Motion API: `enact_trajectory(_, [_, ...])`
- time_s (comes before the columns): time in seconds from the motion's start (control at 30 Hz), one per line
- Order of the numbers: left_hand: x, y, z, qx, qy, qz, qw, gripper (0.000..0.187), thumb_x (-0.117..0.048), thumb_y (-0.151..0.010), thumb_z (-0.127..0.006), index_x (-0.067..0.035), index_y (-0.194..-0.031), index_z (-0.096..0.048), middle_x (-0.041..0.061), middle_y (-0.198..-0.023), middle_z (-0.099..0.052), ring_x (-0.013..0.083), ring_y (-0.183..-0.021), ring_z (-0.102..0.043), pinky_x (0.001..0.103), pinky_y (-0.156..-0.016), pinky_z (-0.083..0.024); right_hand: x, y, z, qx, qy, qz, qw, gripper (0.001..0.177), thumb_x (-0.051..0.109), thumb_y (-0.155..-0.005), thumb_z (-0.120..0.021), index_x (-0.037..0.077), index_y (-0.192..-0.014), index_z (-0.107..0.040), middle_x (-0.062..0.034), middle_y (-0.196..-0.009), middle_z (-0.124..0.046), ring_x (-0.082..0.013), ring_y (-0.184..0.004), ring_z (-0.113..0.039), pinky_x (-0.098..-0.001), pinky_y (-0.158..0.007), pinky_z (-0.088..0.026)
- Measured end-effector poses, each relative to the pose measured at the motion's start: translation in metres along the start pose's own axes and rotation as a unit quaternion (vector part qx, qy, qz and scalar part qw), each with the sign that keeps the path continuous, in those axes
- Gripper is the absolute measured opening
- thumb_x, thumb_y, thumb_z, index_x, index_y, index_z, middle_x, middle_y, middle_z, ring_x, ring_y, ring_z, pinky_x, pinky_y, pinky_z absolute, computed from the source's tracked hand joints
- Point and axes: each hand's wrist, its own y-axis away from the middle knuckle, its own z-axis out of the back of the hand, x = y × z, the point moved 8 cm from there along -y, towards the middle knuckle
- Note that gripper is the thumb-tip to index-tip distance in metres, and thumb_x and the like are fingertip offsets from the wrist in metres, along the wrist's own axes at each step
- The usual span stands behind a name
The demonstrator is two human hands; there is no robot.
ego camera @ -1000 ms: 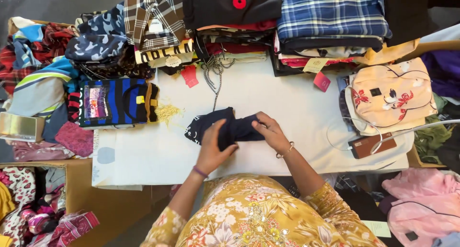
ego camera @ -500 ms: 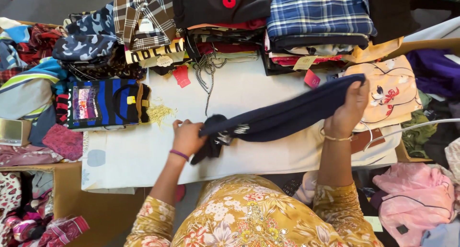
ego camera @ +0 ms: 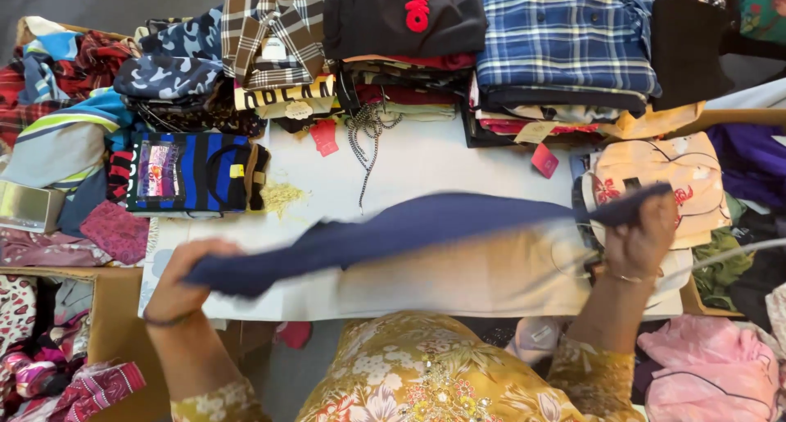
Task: Folding various pieces of clothing on a table.
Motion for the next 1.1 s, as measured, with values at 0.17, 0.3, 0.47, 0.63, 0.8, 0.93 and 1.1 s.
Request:
enact_trajectory(0.17, [0.014,-0.012,0.001,0.042,-0.114,0.008,0.993,0.036,0.01,-0.074,-0.058,-0.004,-0.103,-0.075,0.012,-0.093,-0.077,0.0122,-0.064,-0.069,0.023,-0.047,-0.046,-0.024,0.006,0.021,0.114,-0.068,-0.096,0.986,0.017,0.025,-0.108,-0.066,0.008,-0.109,-0.062,-0.0102,-0.084,-0.071,-0.0072,-0.047,-0.054,-0.022,-0.047,-0.041])
enact_trajectory(0.3, [0.099,-0.083,0.023,-0.065,-0.083,0.203,0.974,0.039,0.013,-0.078,-0.058,-0.005,-0.111,-0.071,0.008,-0.084,-0.069,0.0142,-0.067,-0.063,0.028,-0.057,-0.05,-0.086,-0.025,-0.021,0.041,0.143,-0.276,0.949,0.012,0.015,-0.108,-0.061,0.004,-0.11,-0.063,-0.007,-0.097,-0.067,-0.0149,-0.071,-0.064,-0.0305,-0.067,-0.053])
enact_trajectory(0.47, [0.019,-0.134,0.055,-0.242,0.017,-0.1,0.965,0.02,0.005,-0.099,-0.064,-0.004,-0.116,-0.069,0.009,-0.125,-0.069,0.0174,-0.113,-0.065,0.03,-0.099,-0.052,-0.103,-0.059,-0.06,0.014,0.142,-0.223,0.964,0.018,0.014,-0.107,-0.056,0.003,-0.117,-0.064,-0.0057,-0.113,-0.072,-0.0182,-0.103,-0.074,-0.0313,-0.09,-0.055])
enact_trajectory(0.63, [-0.061,-0.108,0.038,-0.198,0.079,-0.194,0.958,0.01,-0.007,-0.101,-0.065,-0.007,-0.111,-0.069,0.01,-0.135,-0.066,0.0199,-0.127,-0.061,0.033,-0.114,-0.048,-0.032,-0.054,-0.127,0.066,0.048,-0.038,0.996,0.023,0.02,-0.11,-0.058,0.002,-0.124,-0.063,-0.0096,-0.122,-0.071,-0.0197,-0.114,-0.069,-0.0358,-0.11,-0.054])
enact_trajectory(0.8, [0.041,-0.039,0.042,-0.152,-0.016,-0.071,0.986,0.006,-0.005,-0.101,-0.064,-0.008,-0.1,-0.068,0.011,-0.13,-0.069,0.0195,-0.122,-0.063,0.035,-0.11,-0.049,-0.063,-0.004,-0.055,0.079,0.143,-0.119,0.979,0.021,0.018,-0.11,-0.058,0.0,-0.119,-0.065,-0.0055,-0.117,-0.069,-0.0154,-0.113,-0.066,-0.0347,-0.111,-0.051])
enact_trajectory(0.93, [0.143,0.017,0.017,-0.108,-0.011,0.103,0.989,0.01,0.005,-0.091,-0.064,-0.003,-0.091,-0.072,0.011,-0.124,-0.073,0.0191,-0.114,-0.067,0.034,-0.104,-0.052,-0.119,0.055,0.025,0.044,0.221,-0.261,0.939,0.018,0.015,-0.107,-0.059,-0.001,-0.111,-0.067,-0.003,-0.109,-0.068,-0.0136,-0.105,-0.065,-0.0324,-0.102,-0.051])
enact_trajectory(1.1, [0.226,0.063,0.006,-0.056,-0.082,0.181,0.978,0.022,0.015,-0.079,-0.064,0.0,-0.094,-0.069,0.01,-0.123,-0.072,0.0169,-0.111,-0.065,0.03,-0.098,-0.049,-0.164,0.105,0.083,0.022,0.282,-0.35,0.893,0.016,0.016,-0.101,-0.063,0.001,-0.106,-0.069,-0.0001,-0.1,-0.07,-0.0116,-0.097,-0.066,-0.0298,-0.095,-0.053])
